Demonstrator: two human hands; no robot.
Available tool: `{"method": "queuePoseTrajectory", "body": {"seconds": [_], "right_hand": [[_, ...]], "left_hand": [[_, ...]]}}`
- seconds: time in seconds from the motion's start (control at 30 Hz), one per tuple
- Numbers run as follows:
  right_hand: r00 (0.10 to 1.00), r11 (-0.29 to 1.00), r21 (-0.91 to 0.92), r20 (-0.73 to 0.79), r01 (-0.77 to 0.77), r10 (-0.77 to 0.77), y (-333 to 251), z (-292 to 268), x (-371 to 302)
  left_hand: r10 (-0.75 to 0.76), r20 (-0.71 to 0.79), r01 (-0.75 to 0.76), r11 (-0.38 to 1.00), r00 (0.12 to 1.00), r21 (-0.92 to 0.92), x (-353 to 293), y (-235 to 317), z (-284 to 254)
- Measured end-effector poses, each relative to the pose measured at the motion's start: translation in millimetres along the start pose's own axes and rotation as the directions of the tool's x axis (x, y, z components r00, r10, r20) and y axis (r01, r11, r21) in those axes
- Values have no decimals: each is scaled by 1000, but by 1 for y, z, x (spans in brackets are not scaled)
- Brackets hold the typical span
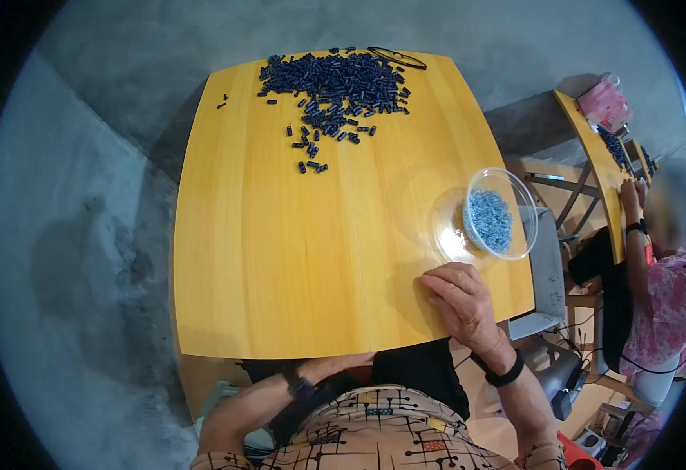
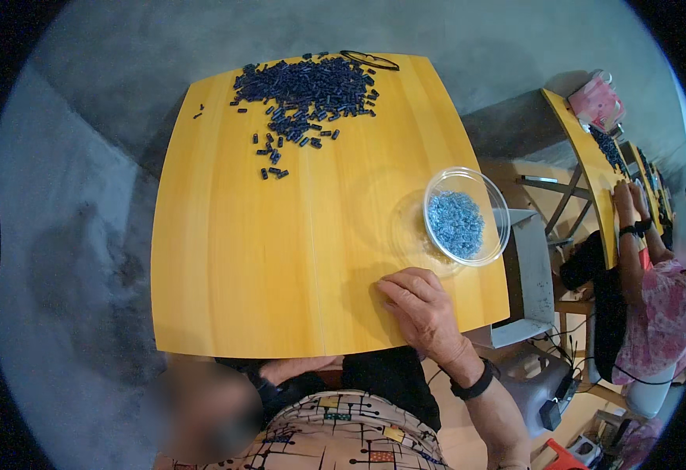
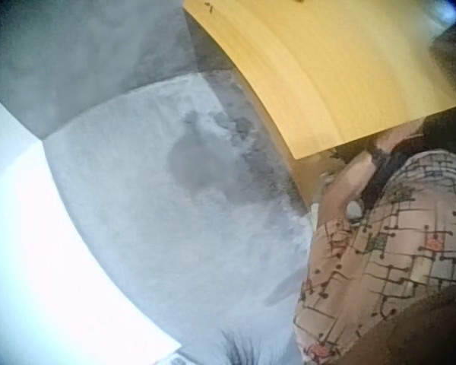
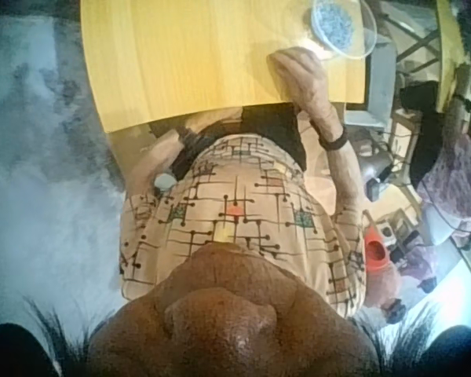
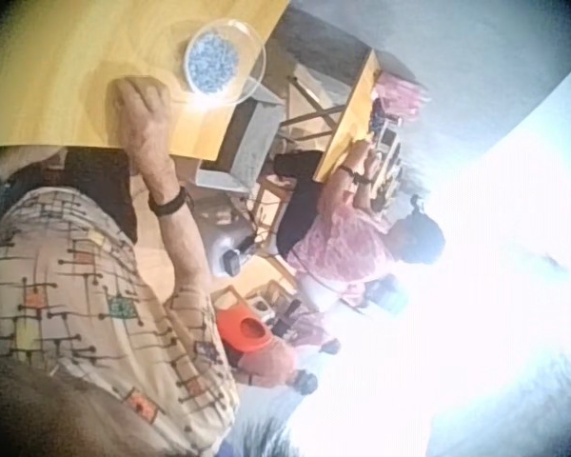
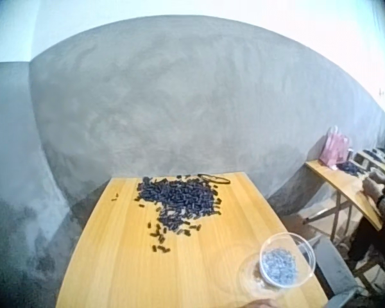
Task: Manually assembling small plastic parts by inserting one into another.
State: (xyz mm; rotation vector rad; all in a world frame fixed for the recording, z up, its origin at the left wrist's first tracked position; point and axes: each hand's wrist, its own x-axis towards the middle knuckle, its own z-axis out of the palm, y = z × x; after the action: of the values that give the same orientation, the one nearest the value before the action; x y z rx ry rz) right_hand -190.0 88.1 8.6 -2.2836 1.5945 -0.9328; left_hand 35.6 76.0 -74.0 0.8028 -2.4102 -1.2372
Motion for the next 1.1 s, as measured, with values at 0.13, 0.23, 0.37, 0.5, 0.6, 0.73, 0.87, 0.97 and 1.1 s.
{"method": "queuePoseTrajectory", "body": {"seconds": [0.13,0.23,0.37,0.5,0.6,0.73,0.87,0.97,1.1], "right_hand": [[998,997,57,-5,-55,56,1,-3,0],[997,993,90,3,-76,76,-1,-5,2],[995,989,115,13,-96,95,2,-5,3],[995,985,138,15,-104,103,3,-5,3],[996,983,158,4,-90,90,3,-4,3],[994,980,166,26,-109,106,5,-7,5],[990,968,208,32,-141,138,7,-7,6],[986,963,216,40,-164,159,7,-8,8],[985,962,211,46,-171,165,8,-5,9]], "left_hand": [[-48,571,133,985,820,-109,-43,22,-44],[-34,454,112,983,890,-147,-54,76,-118],[-138,110,129,988,984,79,-17,102,-205],[3,-118,63,829,993,555,66,71,-249],[232,-148,-68,723,961,688,112,14,-252],[166,-161,7,673,973,739,158,-46,-239],[-54,-125,128,689,991,714,163,-48,-233],[41,-182,90,752,982,653,155,-50,-226],[216,-303,22,782,928,623,146,-59,-219]]}}
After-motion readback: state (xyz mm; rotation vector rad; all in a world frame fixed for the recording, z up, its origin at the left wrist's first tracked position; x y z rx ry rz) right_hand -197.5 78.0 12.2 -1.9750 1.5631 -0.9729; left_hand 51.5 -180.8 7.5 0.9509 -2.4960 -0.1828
